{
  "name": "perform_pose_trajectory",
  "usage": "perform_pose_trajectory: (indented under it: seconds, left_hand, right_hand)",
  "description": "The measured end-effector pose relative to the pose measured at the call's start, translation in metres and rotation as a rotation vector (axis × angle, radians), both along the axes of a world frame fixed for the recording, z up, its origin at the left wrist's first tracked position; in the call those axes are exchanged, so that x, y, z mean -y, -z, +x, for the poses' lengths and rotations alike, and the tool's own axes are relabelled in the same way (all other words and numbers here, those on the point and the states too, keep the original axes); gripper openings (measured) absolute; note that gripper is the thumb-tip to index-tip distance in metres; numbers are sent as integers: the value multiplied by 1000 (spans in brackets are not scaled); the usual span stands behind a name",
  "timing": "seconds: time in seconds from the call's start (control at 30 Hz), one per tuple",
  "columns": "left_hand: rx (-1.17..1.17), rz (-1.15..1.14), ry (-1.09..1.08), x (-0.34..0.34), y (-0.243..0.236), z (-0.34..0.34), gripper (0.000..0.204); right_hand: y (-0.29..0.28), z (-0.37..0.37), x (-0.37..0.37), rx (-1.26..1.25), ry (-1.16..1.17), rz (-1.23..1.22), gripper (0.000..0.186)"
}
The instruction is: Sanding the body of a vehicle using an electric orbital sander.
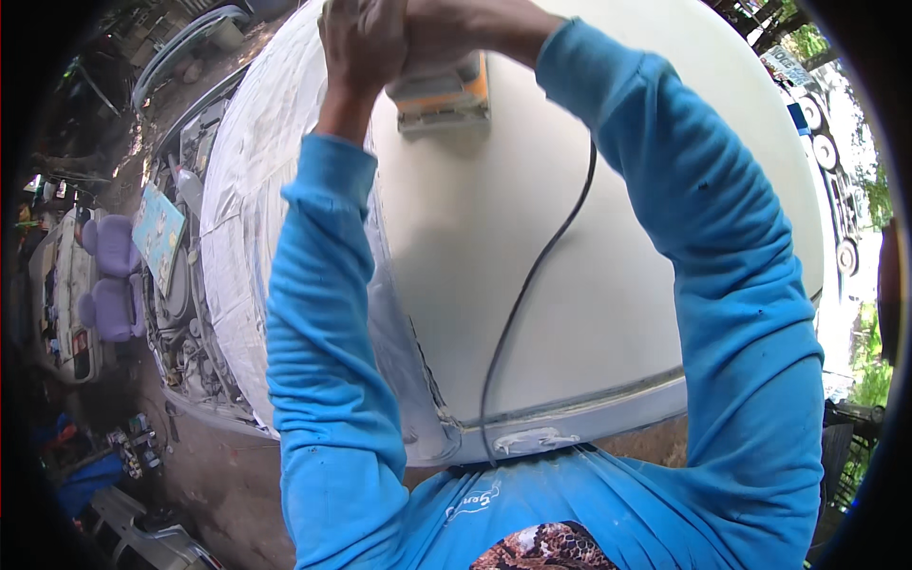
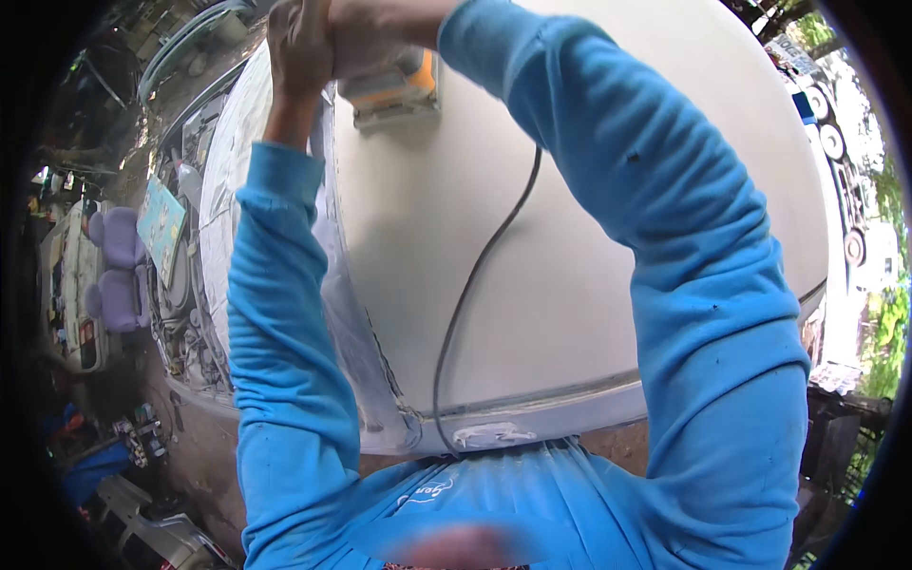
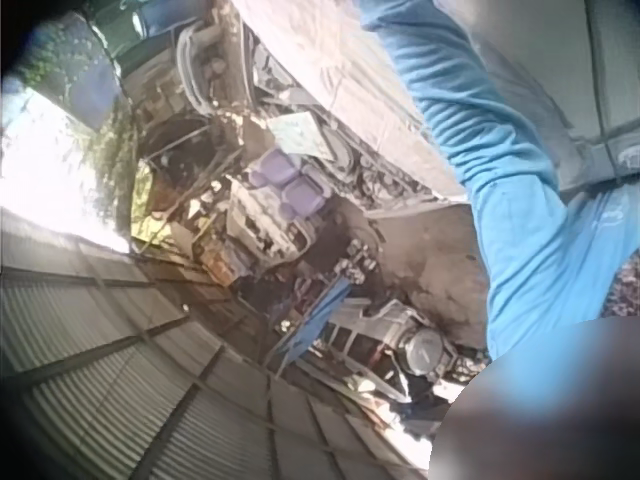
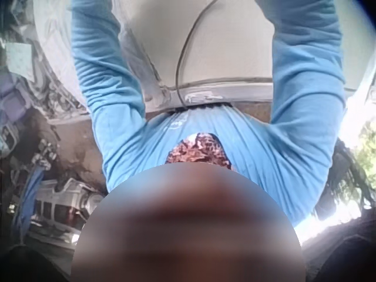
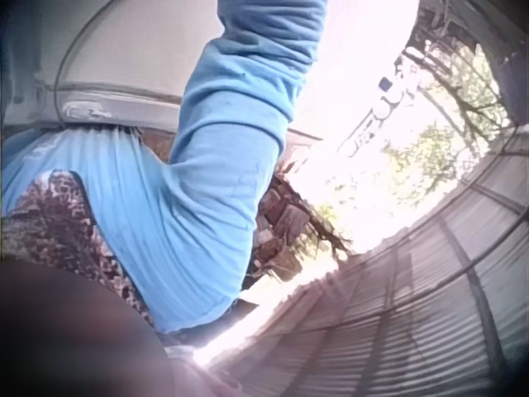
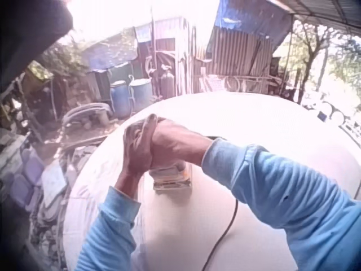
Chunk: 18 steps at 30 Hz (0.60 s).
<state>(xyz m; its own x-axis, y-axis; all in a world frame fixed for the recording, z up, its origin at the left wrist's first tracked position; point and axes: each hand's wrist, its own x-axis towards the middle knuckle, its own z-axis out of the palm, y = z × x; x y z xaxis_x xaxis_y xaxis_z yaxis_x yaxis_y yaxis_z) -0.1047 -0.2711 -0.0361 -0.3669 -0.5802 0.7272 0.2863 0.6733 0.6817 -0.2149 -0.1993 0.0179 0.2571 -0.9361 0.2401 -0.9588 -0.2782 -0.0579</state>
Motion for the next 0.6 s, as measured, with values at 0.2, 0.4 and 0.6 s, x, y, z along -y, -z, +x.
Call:
perform_pose_trajectory:
  seconds: [0.2, 0.4, 0.6]
  left_hand:
    - [101, -168, -159, -124, 8, 102, 35]
    - [168, -155, -160, -240, -4, 157, 68]
    - [38, -240, -102, -185, -5, 96, 54]
  right_hand:
    - [27, 90, -114, 278, -227, -27, 9]
    - [7, 150, -224, 208, -211, 262, 27]
    - [6, 91, -182, 330, -235, -15, 15]
